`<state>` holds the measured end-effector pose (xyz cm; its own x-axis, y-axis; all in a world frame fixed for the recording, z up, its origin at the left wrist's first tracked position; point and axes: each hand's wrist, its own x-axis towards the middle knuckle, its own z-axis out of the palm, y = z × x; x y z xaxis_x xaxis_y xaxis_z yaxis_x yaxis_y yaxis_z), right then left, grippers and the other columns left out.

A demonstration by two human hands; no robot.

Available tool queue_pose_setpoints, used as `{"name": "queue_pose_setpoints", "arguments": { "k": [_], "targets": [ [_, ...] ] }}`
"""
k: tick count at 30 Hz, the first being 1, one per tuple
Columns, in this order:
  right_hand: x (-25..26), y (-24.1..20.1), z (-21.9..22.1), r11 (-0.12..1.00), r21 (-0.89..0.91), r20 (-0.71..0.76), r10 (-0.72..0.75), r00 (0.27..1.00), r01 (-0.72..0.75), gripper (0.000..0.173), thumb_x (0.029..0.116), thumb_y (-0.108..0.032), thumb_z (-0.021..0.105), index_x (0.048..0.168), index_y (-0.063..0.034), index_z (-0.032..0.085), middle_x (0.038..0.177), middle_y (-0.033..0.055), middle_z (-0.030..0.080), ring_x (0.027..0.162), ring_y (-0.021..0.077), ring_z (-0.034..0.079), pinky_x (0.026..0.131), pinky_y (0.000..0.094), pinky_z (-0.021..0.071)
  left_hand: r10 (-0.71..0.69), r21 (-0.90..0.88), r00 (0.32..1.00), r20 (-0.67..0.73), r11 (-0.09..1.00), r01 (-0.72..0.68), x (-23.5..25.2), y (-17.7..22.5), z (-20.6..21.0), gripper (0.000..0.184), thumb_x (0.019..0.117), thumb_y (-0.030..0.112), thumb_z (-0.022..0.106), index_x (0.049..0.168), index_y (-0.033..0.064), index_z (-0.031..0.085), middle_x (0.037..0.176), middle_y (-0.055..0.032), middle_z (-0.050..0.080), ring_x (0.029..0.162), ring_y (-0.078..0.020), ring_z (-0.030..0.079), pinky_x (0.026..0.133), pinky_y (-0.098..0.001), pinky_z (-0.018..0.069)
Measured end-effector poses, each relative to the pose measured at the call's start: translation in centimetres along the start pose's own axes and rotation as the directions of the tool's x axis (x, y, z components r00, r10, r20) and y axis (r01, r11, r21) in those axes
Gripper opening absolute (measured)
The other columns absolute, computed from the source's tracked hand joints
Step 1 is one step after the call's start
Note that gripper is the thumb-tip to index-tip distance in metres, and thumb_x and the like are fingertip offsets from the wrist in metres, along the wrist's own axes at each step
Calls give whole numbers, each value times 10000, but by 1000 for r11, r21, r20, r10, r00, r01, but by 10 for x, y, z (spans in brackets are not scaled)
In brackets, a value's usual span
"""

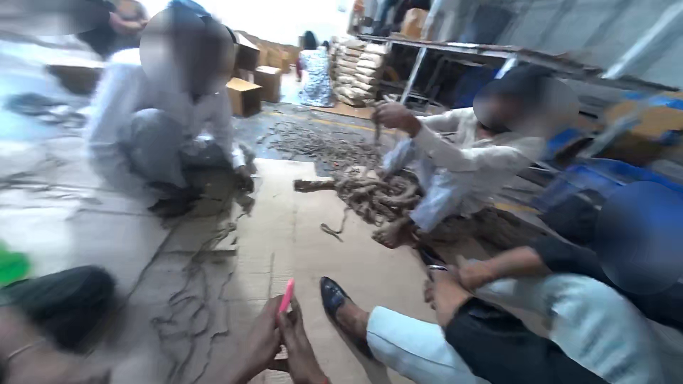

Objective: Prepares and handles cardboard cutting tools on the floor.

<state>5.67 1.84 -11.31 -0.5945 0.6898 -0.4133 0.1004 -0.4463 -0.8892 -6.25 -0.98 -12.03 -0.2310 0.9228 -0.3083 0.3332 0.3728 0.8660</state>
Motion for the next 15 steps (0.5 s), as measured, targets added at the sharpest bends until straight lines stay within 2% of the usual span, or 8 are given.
{"name": "queue_pose_setpoints", "arguments": {
  "k": [2, 4, 6, 8, 10, 13, 15],
  "targets": [
    [0, 3, 2, 997, 48, 11, 58, 998, -58, 656, 1089, -356, 440, 1629, -156, 126, 1363, 257, 521, 1079, 378, 652, 792, 558, 591, -26, 5, 999, 24, 1000, 26, -1, 4, 0, 564, 1036, 258, 568, 1518, 26, 389, 1385, -244, 561, 1202, -349, 621, 1030, -530, 506],
    [0, 3, 2, 988, 92, -26, 125, 992, -122, 581, 1106, -368, 415, 1584, -104, 217, 1293, 262, 570, 1031, 368, 666, 791, 544, 590, -43, -17, 997, 71, 999, 44, 1, 3, 4, 588, 1054, 328, 528, 1534, 41, 347, 1360, -237, 581, 1203, -338, 625, 1040, -532, 499],
    [1, 2, 0, 985, 113, -55, 135, 989, -128, 556, 1109, -342, 420, 1587, -124, 238, 1256, 234, 594, 1001, 336, 674, 772, 512, 591, -44, -35, 994, 102, 998, 48, 3, 2, 7, 607, 1048, 293, 524, 1554, 39, 306, 1338, -248, 594, 1182, -349, 638, 1032, -548, 502],
    [4, 2, -3, 987, 111, -48, 125, 991, -119, 578, 1101, -337, 442, 1612, -172, 228, 1276, 229, 595, 1018, 340, 672, 782, 519, 585, -45, -43, 993, 106, 998, 50, 3, 4, 7, 655, 1035, 248, 534, 1585, 50, 239, 1336, -250, 596, 1157, -345, 657, 1011, -551, 520],
    [9, 3, -9, 990, 95, -26, 110, 994, -107, 588, 1088, -341, 460, 1607, -179, 236, 1299, 224, 582, 1054, 341, 659, 804, 525, 578, -6, -47, 994, 109, 999, 11, 3, 7, 7, 703, 1041, 243, 529, 1611, 53, 165, 1368, -247, 578, 1190, -327, 640, 1043, -532, 499],
    [17, 2, -19, 994, 29, -42, 108, 993, -107, 570, 1089, -377, 459, 1575, -123, 301, 1299, 223, 593, 1098, 330, 644, 858, 522, 560, 67, -32, 991, 120, 997, -63, 4, 9, 8, 736, 1047, 246, 507, 1641, 72, 108, 1487, -254, 491, 1323, -332, 557, 1126, -520, 428],
    [21, 0, -24, 997, -43, -77, 58, 995, -62, 499, 1103, -342, 433, 1507, -50, 407, 1225, 198, 638, 1033, 272, 663, 845, 459, 566, 72, -7, 995, 73, 997, -71, 5, 9, 11, 761, 1023, 213, 543, 1648, 119, 119, 1492, -233, 494, 1297, -322, 582, 1103, -513, 459]
  ]
}}
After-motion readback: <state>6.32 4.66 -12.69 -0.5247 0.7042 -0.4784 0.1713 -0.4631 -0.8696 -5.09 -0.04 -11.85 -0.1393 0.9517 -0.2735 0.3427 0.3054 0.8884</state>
